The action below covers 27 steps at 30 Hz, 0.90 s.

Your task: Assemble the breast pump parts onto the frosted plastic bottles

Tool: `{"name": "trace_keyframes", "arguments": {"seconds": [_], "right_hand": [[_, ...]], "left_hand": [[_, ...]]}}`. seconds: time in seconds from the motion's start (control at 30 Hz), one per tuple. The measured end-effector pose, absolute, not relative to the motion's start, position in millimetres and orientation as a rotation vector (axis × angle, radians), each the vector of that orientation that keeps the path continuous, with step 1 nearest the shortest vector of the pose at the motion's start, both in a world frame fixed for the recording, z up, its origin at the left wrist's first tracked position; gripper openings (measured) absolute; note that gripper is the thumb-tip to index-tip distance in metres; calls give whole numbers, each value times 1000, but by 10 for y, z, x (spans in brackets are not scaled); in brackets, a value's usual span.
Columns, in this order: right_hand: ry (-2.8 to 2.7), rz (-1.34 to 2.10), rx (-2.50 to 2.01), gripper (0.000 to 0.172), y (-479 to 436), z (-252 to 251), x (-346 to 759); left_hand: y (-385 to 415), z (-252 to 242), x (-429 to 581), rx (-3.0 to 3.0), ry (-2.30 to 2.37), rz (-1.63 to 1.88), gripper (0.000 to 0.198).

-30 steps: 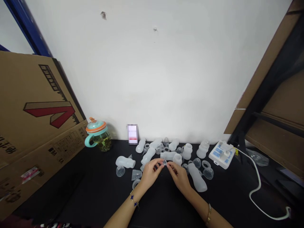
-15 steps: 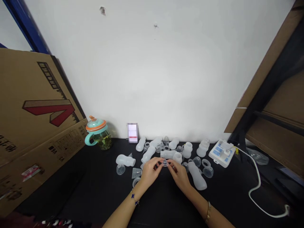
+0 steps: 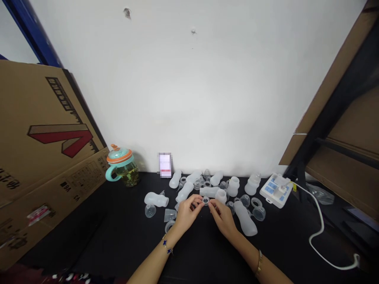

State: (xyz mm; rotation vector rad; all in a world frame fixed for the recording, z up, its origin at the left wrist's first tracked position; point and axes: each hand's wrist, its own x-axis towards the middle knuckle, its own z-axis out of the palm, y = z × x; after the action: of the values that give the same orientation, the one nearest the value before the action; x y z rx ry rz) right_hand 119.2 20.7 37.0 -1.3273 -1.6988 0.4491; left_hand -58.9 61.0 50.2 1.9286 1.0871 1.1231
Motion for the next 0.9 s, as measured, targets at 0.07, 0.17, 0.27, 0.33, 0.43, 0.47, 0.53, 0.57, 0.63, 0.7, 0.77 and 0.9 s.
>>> {"name": "trace_keyframes", "arguments": {"seconds": [0.07,0.17,0.27,0.33,0.43,0.47,0.53,0.57,0.63,0.7,0.77,0.9], "right_hand": [[-1702,449,-1330,37,207,371,1193],[-1703,484,-1341,36,211,354,1198],[-1693,549,-1352,38,223,320,1202],[-1687,580,-1357,39,234,293,1205],[-1685,597,-1345,40,247,257,1211],[-1685,596,-1338,40,249,249,1213],[-1692,587,-1334,41,249,242,1214],[-1697,579,-1338,42,248,242,1213],[-1706,565,-1354,43,247,249,1208],[-1708,560,-1372,42,246,259,1202],[-1704,563,-1384,40,247,269,1197],[-1691,579,-1375,35,246,280,1194]], "left_hand": [[609,503,-592,1937,1088,1128,15],[605,499,-598,1989,1091,1144,13],[602,489,-605,2106,1112,1152,11],[601,477,-611,2200,1129,1146,12],[602,451,-621,2302,1150,1118,12],[603,442,-624,2323,1154,1111,12],[606,427,-629,2357,1148,1109,12],[608,422,-631,2373,1141,1115,13],[609,416,-635,2407,1123,1120,14],[610,414,-638,2436,1111,1113,15],[612,413,-640,2459,1098,1095,15],[617,412,-642,2495,1045,1073,17]]}}
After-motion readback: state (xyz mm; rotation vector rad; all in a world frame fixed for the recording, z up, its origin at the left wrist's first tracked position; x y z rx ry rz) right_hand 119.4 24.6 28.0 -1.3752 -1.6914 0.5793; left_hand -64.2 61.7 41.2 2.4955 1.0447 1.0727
